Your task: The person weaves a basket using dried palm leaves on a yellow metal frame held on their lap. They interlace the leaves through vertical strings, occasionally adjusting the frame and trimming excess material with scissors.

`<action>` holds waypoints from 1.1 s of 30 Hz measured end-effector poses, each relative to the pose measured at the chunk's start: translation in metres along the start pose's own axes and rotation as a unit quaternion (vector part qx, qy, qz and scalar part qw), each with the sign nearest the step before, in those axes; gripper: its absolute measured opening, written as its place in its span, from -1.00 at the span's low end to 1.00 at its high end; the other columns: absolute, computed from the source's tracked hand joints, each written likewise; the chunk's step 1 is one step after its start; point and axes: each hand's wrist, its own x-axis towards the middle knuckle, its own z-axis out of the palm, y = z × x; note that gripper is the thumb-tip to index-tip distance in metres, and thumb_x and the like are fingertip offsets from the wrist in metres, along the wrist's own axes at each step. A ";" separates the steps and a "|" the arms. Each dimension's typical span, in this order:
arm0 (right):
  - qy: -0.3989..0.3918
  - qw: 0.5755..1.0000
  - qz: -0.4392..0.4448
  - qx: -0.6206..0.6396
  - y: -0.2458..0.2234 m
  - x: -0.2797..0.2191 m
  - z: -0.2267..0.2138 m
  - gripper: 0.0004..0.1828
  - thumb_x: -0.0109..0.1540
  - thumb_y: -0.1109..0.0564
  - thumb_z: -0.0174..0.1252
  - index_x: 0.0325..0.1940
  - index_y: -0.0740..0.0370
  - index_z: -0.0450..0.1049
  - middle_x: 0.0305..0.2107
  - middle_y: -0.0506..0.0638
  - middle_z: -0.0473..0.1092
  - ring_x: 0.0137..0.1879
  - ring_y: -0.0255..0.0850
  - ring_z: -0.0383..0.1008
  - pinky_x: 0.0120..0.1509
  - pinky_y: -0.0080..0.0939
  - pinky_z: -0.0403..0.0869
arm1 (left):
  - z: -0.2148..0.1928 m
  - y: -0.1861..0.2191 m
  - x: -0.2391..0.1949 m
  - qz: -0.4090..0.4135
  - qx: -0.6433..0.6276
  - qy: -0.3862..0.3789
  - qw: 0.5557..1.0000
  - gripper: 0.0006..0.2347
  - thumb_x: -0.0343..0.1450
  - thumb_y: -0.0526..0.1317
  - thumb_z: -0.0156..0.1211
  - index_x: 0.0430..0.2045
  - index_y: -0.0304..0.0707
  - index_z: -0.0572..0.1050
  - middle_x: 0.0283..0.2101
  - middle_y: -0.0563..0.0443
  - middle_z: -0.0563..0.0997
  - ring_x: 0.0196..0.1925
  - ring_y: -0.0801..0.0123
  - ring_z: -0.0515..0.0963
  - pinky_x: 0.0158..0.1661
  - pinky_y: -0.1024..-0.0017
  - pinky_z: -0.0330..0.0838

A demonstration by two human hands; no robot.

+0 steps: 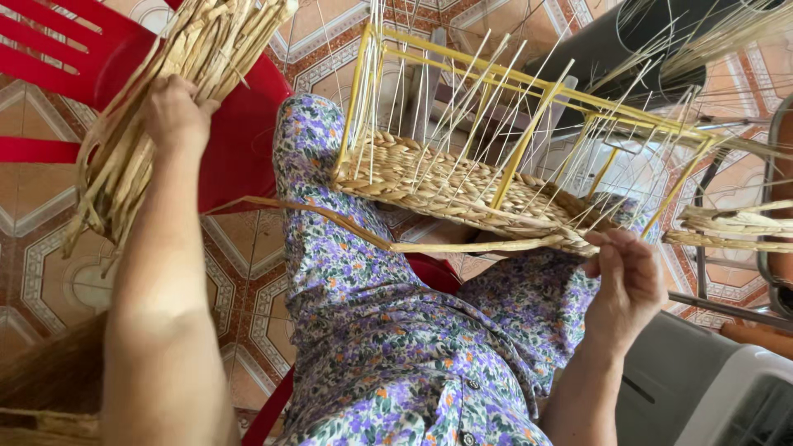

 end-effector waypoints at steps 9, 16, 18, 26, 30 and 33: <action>0.034 0.999 0.041 0.000 -0.001 -0.010 -0.005 -0.87 0.46 0.36 0.09 0.06 0.30 0.50 -0.22 0.08 0.55 -0.30 -0.41 0.40 -0.16 -0.43 0.37 | 0.010 -0.024 0.008 -0.007 0.015 0.027 0.999 -0.89 0.45 -0.18 0.36 -0.23 -0.11 0.59 -0.21 -0.17 0.67 -0.19 -0.06 0.66 -0.17 0.03 0.54; -0.005 1.000 0.007 0.007 0.004 -0.002 -0.006 -0.92 0.49 0.33 0.11 0.06 0.32 0.49 -0.26 0.09 0.54 -0.34 -0.41 0.40 -0.23 -0.47 0.37 | -0.056 -0.005 -0.033 0.105 -0.333 0.024 0.937 -0.92 0.57 -0.38 0.04 -0.09 -0.33 0.43 -0.23 -0.01 0.65 -0.25 0.38 0.68 -0.19 0.36 0.57; -0.005 1.000 0.000 0.003 0.001 0.000 -0.005 -0.91 0.48 0.33 0.10 0.06 0.33 0.49 -0.21 0.09 0.53 -0.30 -0.39 0.45 -0.19 -0.44 0.39 | -0.074 0.004 -0.044 0.151 -0.287 0.057 0.944 -0.87 0.57 -0.38 0.07 -0.04 -0.36 0.48 -0.30 -0.07 0.64 -0.31 0.35 0.64 -0.27 0.34 0.52; -0.039 0.999 0.000 0.012 -0.006 -0.002 0.003 -0.90 0.49 0.34 0.09 0.07 0.35 0.49 -0.22 0.10 0.54 -0.30 -0.41 0.42 -0.16 -0.45 0.41 | -0.098 -0.007 -0.035 0.113 -0.167 0.096 0.975 -0.90 0.65 -0.27 0.14 -0.09 -0.22 0.61 -0.25 0.02 0.64 -0.34 0.43 0.61 -0.36 0.39 0.51; -0.053 0.998 -0.007 0.036 -0.009 -0.003 0.008 -0.88 0.47 0.35 0.09 0.09 0.35 0.48 -0.18 0.09 0.53 -0.26 -0.41 0.42 -0.09 -0.42 0.43 | -0.098 -0.001 -0.034 0.193 -0.186 0.188 0.945 -0.88 0.63 -0.29 0.11 -0.14 -0.25 0.62 -0.18 0.03 0.61 -0.25 0.43 0.60 -0.34 0.47 0.56; -0.073 0.997 -0.018 0.024 -0.023 -0.005 0.016 -0.84 0.46 0.31 0.10 0.12 0.36 0.48 -0.15 0.10 0.53 -0.21 -0.39 0.46 -0.10 -0.43 0.42 | -0.111 0.030 -0.057 0.315 -0.247 0.201 0.894 -0.85 0.73 -0.25 0.08 -0.17 -0.23 0.58 -0.36 0.08 0.60 -0.39 0.50 0.57 -0.45 0.52 0.42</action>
